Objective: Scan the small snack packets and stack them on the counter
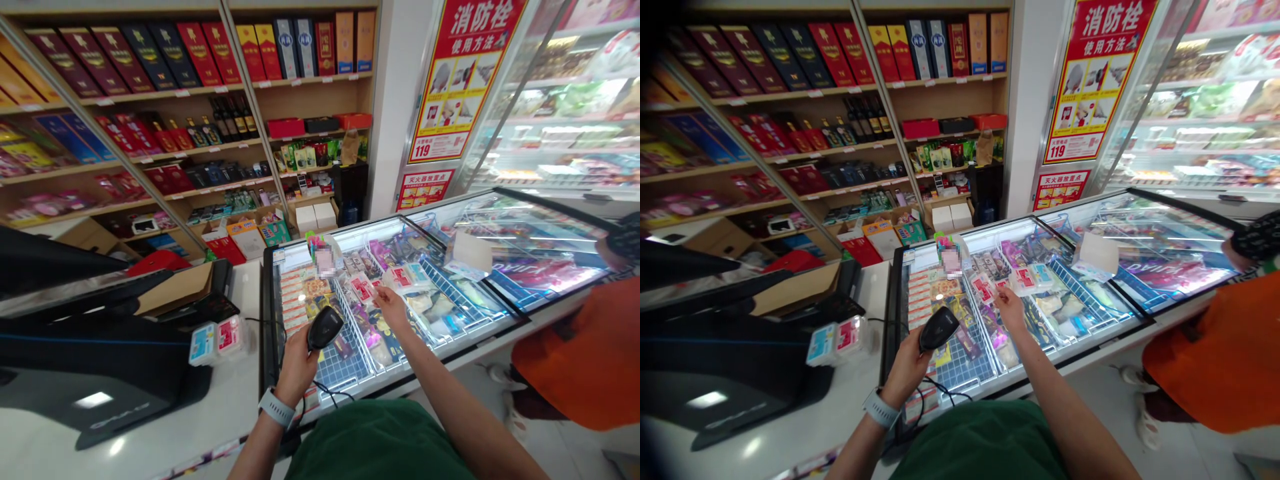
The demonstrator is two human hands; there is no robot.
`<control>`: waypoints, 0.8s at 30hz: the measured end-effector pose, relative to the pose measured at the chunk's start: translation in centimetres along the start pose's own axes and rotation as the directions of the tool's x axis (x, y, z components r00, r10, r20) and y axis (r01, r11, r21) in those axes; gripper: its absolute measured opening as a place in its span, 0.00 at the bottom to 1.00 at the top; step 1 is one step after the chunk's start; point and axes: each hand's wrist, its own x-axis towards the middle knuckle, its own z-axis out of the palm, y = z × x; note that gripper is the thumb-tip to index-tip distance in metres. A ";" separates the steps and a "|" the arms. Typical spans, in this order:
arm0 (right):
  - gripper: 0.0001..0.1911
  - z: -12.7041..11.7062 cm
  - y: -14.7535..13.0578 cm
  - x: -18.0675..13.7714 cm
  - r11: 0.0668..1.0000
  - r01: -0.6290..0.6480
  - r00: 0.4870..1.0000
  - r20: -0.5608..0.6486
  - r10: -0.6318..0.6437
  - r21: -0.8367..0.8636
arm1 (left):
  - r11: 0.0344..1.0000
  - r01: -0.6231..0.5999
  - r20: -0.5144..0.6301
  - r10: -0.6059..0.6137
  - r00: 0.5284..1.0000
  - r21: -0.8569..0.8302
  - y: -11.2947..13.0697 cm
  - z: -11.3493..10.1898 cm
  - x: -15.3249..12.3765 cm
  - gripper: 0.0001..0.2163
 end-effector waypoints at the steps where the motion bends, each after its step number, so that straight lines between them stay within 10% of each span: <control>1: 0.27 0.0 0.0 0.0 1.000 0.000 1.000 -0.001 0.000 0.005 | 1.000 -0.001 -0.005 0.001 1.000 0.001 0.0 0.0 0.0 0.23; 24: 0.18 2.1 -0.8 -1.5 0.963 -0.173 0.983 0.090 0.158 0.207 | 0.998 0.014 0.031 -0.012 0.999 -0.063 1.3 -0.7 -1.4 0.25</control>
